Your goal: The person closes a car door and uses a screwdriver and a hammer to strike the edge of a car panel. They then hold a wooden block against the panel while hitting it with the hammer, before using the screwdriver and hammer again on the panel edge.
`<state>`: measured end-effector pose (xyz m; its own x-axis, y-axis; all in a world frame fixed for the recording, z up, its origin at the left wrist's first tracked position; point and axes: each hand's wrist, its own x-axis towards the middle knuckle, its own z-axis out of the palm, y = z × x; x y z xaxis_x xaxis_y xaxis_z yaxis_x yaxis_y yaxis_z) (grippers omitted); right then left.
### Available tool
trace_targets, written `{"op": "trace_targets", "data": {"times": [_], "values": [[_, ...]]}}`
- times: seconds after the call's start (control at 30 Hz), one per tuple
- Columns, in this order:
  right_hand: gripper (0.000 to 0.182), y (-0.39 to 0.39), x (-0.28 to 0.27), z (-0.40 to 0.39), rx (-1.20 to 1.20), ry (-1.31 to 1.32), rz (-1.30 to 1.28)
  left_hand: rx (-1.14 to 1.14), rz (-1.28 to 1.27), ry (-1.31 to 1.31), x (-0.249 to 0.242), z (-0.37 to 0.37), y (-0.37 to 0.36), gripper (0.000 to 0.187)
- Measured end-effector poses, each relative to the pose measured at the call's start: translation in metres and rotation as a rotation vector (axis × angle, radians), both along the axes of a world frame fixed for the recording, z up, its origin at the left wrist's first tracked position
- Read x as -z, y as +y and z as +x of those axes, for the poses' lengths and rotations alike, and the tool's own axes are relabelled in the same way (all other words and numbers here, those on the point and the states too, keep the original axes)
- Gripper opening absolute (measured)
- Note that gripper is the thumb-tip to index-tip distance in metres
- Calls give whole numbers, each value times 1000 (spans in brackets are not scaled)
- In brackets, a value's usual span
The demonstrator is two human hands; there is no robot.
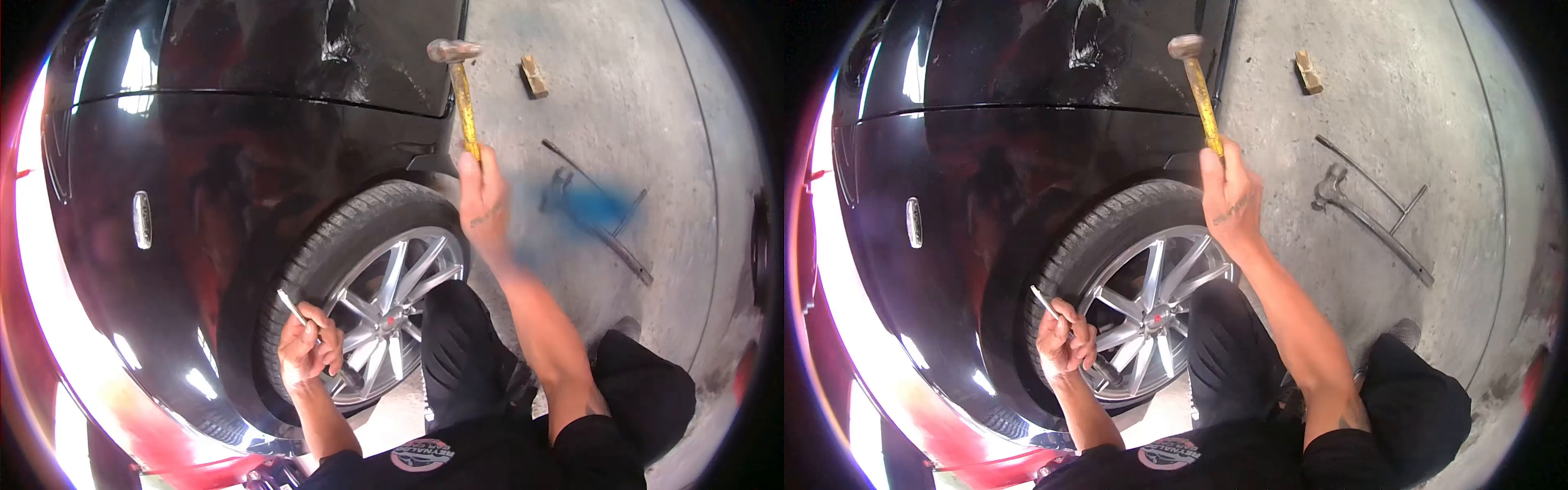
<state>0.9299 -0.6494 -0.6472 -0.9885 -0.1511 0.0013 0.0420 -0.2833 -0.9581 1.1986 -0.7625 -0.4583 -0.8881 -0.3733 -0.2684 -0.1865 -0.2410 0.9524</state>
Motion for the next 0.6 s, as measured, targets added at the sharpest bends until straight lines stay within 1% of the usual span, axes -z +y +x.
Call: {"op": "trace_targets", "data": {"times": [0.03, 0.07, 0.13, 0.17, 0.2, 0.27, 0.3, 0.33, 0.4, 0.43, 0.47, 0.53, 0.57, 0.6], "values": [[36, 9, -3, -2, 33, 43, 7, -3, 5, 8, 1, -1, 0, 25], [36, 11, -4, -4, 22, 41, 4, -16, 10, 10, 0, 2, 2, 25], [36, 14, -6, -11, 40, 176, -82, -24, 19, 7, -1, 4, 2, 25], [38, 10, -13, -4, -119, -63, -431, -25, 31, 11, 0, 3, 1, 25], [38, 11, -17, 2, -118, -61, -427, -24, 35, 13, 1, 3, 1, 25], [40, 13, -16, 16, -294, -277, -431, -32, 26, 9, 2, 5, 0, 25], [41, 9, -9, 22, -214, -326, -315, -35, 29, 13, 1, 3, 2, 25], [41, 2, 11, 29, -211, -330, -306, -34, 39, 9, 0, 4, 2, 25], [44, -5, 65, 39, -48, -212, -25, -37, 14, 6, 0, 4, 3, 25], [48, 5, 83, 39, -55, -238, 112, -39, 19, 11, 1, 5, 2, 25], [48, 13, 109, 40, -52, -241, 119, -36, 26, 9, 2, 5, 2, 25], [49, 29, 167, 44, -108, -241, 291, -33, 8, 20, 3, 5, 1, 25], [49, 38, 184, 48, -106, -248, 299, -17, 8, 22, 3, 5, 0, 25], [49, 46, 198, 52, -111, -192, 372, -14, 14, 18, 4, 4, -1, 25]]}}
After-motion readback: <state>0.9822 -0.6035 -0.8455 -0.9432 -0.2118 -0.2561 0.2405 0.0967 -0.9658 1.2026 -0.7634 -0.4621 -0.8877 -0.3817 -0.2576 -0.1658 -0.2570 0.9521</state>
